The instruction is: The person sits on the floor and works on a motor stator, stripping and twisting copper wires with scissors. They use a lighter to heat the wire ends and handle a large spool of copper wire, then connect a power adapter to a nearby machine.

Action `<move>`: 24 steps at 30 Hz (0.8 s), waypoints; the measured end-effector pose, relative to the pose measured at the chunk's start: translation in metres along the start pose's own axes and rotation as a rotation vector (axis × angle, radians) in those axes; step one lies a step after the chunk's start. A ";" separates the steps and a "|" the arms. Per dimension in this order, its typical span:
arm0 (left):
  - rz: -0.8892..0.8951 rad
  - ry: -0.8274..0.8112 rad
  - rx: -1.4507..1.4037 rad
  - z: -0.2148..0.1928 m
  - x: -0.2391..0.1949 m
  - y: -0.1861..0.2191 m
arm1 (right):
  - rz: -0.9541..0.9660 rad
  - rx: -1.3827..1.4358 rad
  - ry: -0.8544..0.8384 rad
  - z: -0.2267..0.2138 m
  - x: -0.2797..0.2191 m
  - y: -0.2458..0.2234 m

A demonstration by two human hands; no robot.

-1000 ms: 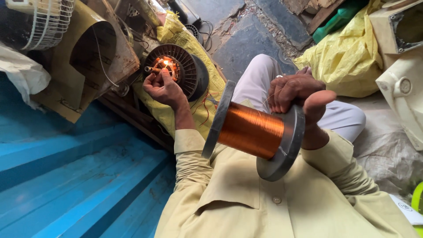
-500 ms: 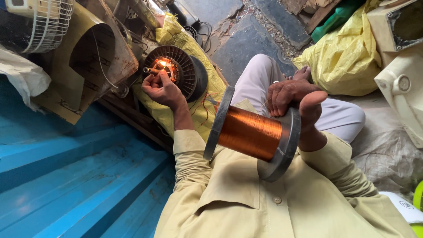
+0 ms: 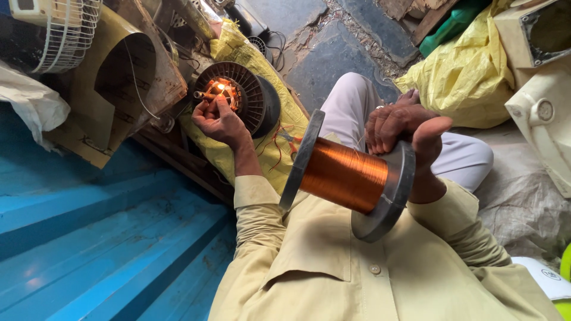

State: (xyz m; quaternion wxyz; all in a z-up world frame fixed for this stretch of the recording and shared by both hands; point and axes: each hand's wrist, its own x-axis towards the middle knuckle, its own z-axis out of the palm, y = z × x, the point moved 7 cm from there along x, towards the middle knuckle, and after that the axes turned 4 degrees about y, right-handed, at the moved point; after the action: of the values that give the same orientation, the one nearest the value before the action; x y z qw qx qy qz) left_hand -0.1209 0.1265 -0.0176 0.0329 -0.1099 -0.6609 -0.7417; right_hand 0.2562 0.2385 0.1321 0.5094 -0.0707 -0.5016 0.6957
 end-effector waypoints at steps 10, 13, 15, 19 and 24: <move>-0.013 -0.038 -0.102 0.000 0.001 -0.002 | 0.037 0.081 0.024 -0.017 -0.012 0.013; -0.032 -0.023 -0.075 -0.005 0.002 -0.005 | 0.033 0.116 -0.012 -0.026 -0.015 0.017; -0.029 -0.025 -0.060 -0.011 0.001 -0.006 | 0.030 0.137 -0.067 -0.033 -0.014 0.019; 0.076 -0.133 0.002 -0.014 -0.005 -0.004 | 0.007 0.140 -0.097 -0.049 -0.016 0.023; 0.067 -0.240 0.109 -0.008 -0.010 -0.008 | 0.007 0.190 -0.057 -0.061 -0.022 0.030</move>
State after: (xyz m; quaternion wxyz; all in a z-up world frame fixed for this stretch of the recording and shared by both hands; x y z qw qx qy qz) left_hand -0.1138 0.1185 -0.0281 -0.0160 -0.2180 -0.6953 -0.6846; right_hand 0.2844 0.2605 0.0702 0.4970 -0.0040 -0.4472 0.7436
